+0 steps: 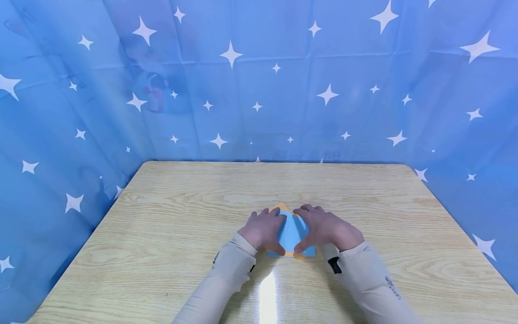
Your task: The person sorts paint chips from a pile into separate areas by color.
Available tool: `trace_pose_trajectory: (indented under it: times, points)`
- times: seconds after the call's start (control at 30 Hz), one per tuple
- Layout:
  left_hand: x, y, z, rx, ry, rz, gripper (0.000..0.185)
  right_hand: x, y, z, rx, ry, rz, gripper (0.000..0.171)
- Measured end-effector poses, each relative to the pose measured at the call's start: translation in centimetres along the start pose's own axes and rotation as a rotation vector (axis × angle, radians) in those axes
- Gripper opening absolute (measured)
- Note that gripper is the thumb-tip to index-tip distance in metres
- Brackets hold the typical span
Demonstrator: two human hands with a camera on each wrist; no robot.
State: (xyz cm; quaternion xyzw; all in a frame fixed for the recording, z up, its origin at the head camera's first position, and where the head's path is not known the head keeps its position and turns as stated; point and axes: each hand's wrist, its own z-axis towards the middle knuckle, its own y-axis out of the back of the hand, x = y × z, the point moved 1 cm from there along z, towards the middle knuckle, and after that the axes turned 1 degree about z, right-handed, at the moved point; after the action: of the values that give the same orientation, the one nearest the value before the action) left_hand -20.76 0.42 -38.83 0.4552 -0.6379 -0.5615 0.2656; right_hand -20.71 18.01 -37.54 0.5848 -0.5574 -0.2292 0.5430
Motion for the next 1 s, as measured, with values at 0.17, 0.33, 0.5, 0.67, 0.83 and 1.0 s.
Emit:
trace_pose_trajectory:
  times: [0.17, 0.33, 0.5, 0.67, 0.83, 1.0]
  points:
    - [-0.1, 0.0, -0.1, -0.002, -0.006, 0.023, 0.082, 0.4, -0.5, 0.0, 0.017, -0.019, -0.020, 0.099]
    - [-0.1, 0.1, -0.1, -0.001, -0.008, 0.031, 0.073, 0.8, -0.8, 0.0, 0.021, -0.039, -0.041, 0.099]
    - [-0.2, 0.2, -0.2, 0.001, -0.003, 0.033, 0.067, 1.2, -0.9, -0.1, 0.029, -0.037, -0.075, 0.099]
    - [-0.3, 0.2, -0.2, -0.007, -0.006, 0.054, 0.064, 1.6, -0.9, -0.2, 0.021, -0.020, -0.119, 0.096]
    - [-0.2, 0.2, -0.2, -0.013, -0.008, 0.056, 0.061, 1.6, -1.0, -0.1, 0.009, -0.002, -0.121, 0.092]
    - [-0.1, 0.1, -0.2, -0.013, -0.011, 0.022, 0.068, 1.5, -0.8, -0.2, -0.001, 0.012, -0.072, 0.091]
